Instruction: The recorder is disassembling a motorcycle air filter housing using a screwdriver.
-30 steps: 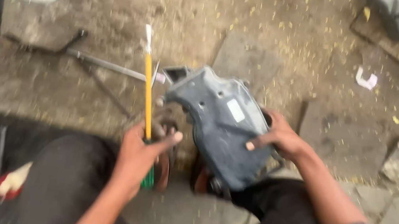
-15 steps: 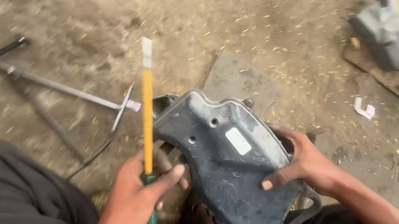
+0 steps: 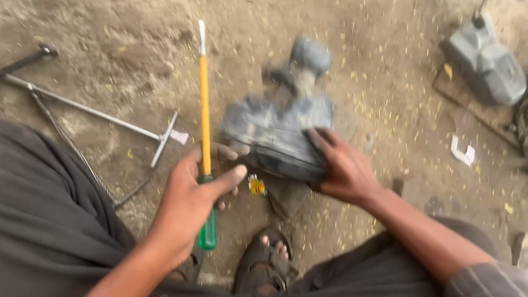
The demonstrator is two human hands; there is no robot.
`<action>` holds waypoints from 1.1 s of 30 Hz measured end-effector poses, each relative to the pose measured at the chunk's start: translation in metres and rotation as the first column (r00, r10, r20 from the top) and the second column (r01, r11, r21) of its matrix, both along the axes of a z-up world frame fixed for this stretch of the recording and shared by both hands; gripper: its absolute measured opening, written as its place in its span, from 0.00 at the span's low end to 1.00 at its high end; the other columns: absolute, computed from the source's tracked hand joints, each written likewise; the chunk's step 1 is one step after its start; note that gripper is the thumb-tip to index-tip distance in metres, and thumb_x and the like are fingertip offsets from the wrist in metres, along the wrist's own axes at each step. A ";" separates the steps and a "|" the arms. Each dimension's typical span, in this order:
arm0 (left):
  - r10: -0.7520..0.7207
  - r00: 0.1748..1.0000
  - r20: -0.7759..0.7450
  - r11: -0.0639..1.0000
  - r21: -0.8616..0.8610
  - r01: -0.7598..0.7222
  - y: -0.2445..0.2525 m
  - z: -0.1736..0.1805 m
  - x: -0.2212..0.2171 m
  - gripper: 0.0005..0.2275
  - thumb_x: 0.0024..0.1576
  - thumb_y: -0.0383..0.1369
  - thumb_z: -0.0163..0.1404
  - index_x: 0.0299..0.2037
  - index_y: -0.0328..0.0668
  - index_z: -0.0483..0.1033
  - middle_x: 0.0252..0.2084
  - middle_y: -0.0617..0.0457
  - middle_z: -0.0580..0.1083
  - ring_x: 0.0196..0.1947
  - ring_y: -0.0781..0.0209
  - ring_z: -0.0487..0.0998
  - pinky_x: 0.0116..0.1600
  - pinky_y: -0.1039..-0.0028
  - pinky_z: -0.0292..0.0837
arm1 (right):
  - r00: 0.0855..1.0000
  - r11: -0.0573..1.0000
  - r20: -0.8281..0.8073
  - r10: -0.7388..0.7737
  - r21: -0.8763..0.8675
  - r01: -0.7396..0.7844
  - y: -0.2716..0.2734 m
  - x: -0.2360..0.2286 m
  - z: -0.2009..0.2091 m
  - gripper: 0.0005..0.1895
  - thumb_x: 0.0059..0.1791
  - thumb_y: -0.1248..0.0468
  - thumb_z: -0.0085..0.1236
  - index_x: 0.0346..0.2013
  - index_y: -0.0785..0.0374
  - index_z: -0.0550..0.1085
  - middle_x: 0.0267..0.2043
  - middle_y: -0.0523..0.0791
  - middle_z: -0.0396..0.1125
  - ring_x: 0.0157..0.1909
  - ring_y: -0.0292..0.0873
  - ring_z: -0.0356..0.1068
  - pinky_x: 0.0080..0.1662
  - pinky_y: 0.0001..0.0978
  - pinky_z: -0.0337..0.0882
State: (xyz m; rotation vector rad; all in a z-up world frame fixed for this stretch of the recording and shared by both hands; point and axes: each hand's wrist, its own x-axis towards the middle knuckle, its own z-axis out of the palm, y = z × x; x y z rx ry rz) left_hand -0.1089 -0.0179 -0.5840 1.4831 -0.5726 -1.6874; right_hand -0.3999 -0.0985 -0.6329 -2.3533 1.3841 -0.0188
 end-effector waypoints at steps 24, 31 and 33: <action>-0.523 0.849 -0.081 0.830 -0.276 0.485 0.003 0.001 -0.042 0.34 0.56 0.30 0.55 0.73 0.52 0.55 0.43 0.50 0.78 0.43 0.66 0.79 0.49 0.73 0.77 | -0.053 0.530 0.565 -0.824 0.800 0.280 0.015 0.035 0.072 0.17 0.58 0.61 0.44 0.58 0.68 0.68 0.40 0.49 0.70 0.41 0.45 0.72 0.48 0.42 0.75; -0.480 0.876 -0.035 0.853 -0.254 0.457 0.022 -0.001 -0.032 0.19 0.58 0.30 0.53 0.60 0.47 0.68 0.46 0.58 0.80 0.40 0.70 0.82 0.40 0.74 0.82 | 0.192 0.805 0.854 -0.484 0.348 0.480 0.001 0.003 0.120 0.11 0.62 0.61 0.46 0.53 0.61 0.74 0.29 0.38 0.61 0.27 0.31 0.55 0.31 0.22 0.57; -0.376 0.922 0.097 0.878 -0.282 0.387 0.009 0.001 -0.019 0.16 0.57 0.29 0.55 0.56 0.45 0.72 0.42 0.56 0.81 0.39 0.69 0.82 0.41 0.74 0.79 | 0.583 0.926 0.740 -0.334 0.141 0.350 0.010 -0.005 0.119 0.11 0.58 0.65 0.50 0.54 0.63 0.75 0.33 0.40 0.66 0.32 0.34 0.63 0.36 0.26 0.65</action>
